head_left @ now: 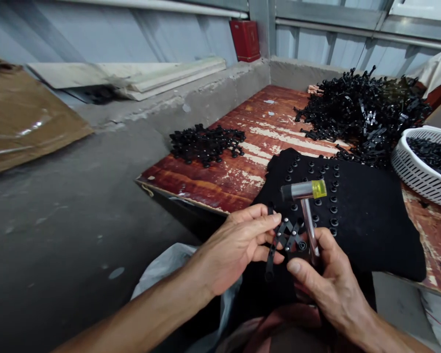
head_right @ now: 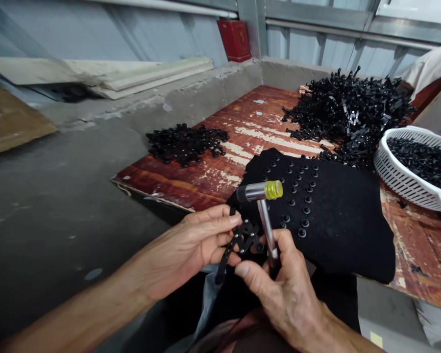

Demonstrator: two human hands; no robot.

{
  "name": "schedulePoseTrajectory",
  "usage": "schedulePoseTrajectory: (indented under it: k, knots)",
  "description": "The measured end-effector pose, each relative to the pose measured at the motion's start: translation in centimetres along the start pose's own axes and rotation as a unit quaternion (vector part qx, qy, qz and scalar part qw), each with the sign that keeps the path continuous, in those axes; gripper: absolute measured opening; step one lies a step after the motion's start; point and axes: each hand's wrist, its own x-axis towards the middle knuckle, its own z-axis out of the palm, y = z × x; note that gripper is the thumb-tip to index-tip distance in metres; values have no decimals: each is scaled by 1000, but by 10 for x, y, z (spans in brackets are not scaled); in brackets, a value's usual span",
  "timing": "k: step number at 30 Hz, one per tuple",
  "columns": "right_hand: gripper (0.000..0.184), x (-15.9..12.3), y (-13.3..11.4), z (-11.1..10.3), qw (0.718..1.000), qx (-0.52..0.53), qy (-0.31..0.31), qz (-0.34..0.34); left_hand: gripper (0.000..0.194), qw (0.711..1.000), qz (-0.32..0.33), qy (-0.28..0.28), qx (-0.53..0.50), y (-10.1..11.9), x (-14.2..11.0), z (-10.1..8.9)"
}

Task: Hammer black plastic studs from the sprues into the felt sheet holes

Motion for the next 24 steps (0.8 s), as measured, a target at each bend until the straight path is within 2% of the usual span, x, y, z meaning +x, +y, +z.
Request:
schedulePoseTrajectory:
  k: [2, 4, 6, 7, 8, 9, 10, 11, 12, 13, 15, 17, 18, 20, 22, 24]
  knots:
    - [24, 3, 1, 4, 997, 68, 22, 12, 25, 1000, -5, -20, -13, -5, -3, -4]
    - [26, 6, -1, 1, 993, 110, 20, 29, 27, 998, -30, -41, 31, -11, -6, -13]
    - [25, 9, -6, -5, 992, 114, -6, 53, 32, 990, -10, 0, 141, -14, -12, -26]
    - [23, 11, -8, -9, 993, 103, -22, 61, 32, 974, 48, 66, 210, -15, -15, -32]
    - [20, 12, -11, -12, 993, 90, -40, 66, 32, 943, 123, 133, 278, -14, -18, -36]
    - [18, 13, -13, -14, 993, 80, -61, 68, 36, 900, 206, 189, 335, -11, -21, -39]
    - [16, 15, -15, -14, 991, 78, -84, 72, 42, 861, 267, 201, 383, -8, -23, -41]
    - [14, 17, -17, -14, 988, 85, -104, 78, 48, 839, 300, 169, 420, -4, -25, -40]
    - [14, 19, -19, -12, 984, 97, -118, 86, 52, 837, 309, 108, 439, 0, -24, -38]
    - [14, 21, -20, -11, 982, 111, -124, 94, 52, 852, 292, 32, 433, 4, -22, -36]
    - [16, 25, -21, -7, 979, 128, -122, 97, 52, 910, 209, -96, 344, 8, -15, -30]
    - [19, 27, -21, -6, 982, 124, -120, 70, 51, 951, 119, -162, 234, 8, -7, -25]
    - [20, 28, -20, -6, 985, 114, -118, 48, 49, 963, 93, -166, 192, 6, -3, -23]
    - [23, 26, -16, -6, 991, 91, -93, 10, 48, 977, 86, -137, 138, 2, 0, -20]
    - [29, 23, -11, -6, 995, 78, -54, 0, 47, 988, 103, -67, 92, -2, -1, -17]
    - [34, 21, -6, -3, 995, 94, -31, 22, 49, 992, 119, 6, 51, -5, -3, -14]
